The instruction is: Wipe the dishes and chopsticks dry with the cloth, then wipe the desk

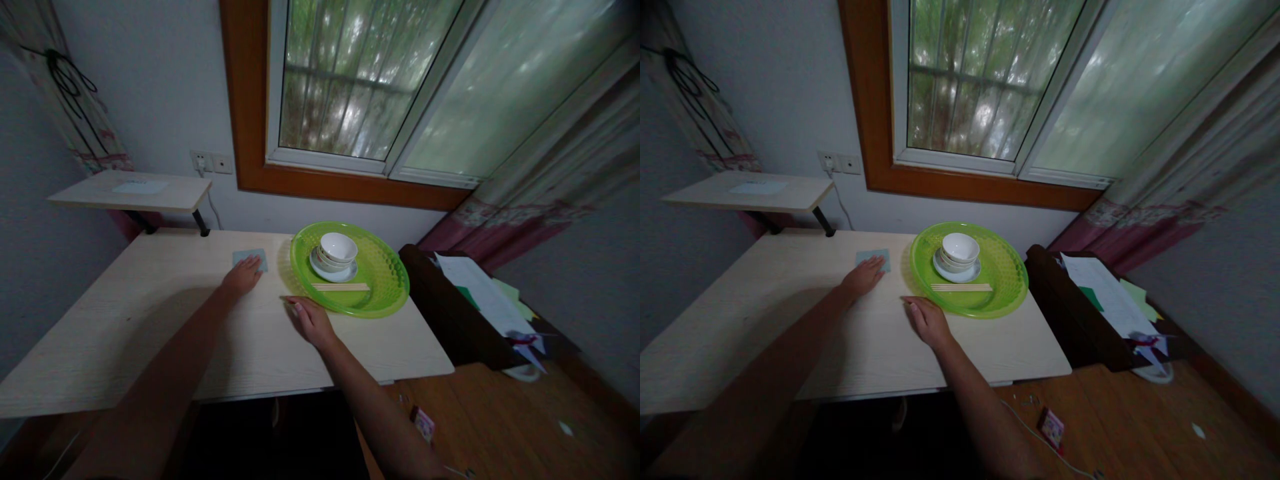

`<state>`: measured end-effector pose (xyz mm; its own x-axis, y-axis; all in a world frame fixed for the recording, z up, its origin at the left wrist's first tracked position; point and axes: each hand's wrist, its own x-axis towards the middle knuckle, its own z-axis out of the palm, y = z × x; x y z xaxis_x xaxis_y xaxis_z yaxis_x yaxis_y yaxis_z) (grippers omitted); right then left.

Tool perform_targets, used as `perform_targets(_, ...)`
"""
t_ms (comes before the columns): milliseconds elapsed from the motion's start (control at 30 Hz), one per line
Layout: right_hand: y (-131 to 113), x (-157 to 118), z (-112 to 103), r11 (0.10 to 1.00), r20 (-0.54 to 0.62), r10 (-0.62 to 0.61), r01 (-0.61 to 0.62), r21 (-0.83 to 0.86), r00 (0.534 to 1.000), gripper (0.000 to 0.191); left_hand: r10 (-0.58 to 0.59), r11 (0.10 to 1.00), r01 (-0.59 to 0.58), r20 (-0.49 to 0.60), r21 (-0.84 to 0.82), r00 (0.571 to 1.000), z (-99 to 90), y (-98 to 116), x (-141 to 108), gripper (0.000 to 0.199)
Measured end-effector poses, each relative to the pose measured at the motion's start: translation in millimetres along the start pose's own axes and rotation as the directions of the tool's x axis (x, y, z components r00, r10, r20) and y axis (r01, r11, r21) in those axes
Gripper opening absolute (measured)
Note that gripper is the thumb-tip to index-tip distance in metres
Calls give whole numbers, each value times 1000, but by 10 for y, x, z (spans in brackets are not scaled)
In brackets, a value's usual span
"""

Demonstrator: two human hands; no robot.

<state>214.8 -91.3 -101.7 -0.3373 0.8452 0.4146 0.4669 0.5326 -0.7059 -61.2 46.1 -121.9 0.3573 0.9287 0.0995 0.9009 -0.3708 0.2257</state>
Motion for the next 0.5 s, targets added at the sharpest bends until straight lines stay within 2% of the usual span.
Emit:
perform_targets(133, 39, -1, 12, 998, -46, 61, -61, 1, 997, 53, -142, 989, 143, -32, 35, 989, -101, -454, -68, 60)
perform_targets(233, 52, -3, 28, 997, -62, 68, -65, 45, 996, 54, -217, 975, 220, -59, 37, 974, -142, -642, -95, 60)
perform_targets(333, 61, -7, 40, 991, -76, 89, -81, 102, 993, 53, -269, 962, 272, -78, 26, 960, -148, -632, 4, 59)
perform_targets(500, 81, -15, 52, 985, -85, 123, -111, 136, 989, 55, -263, 965, 263, -8, 9, 965, -74, -349, 282, 60)
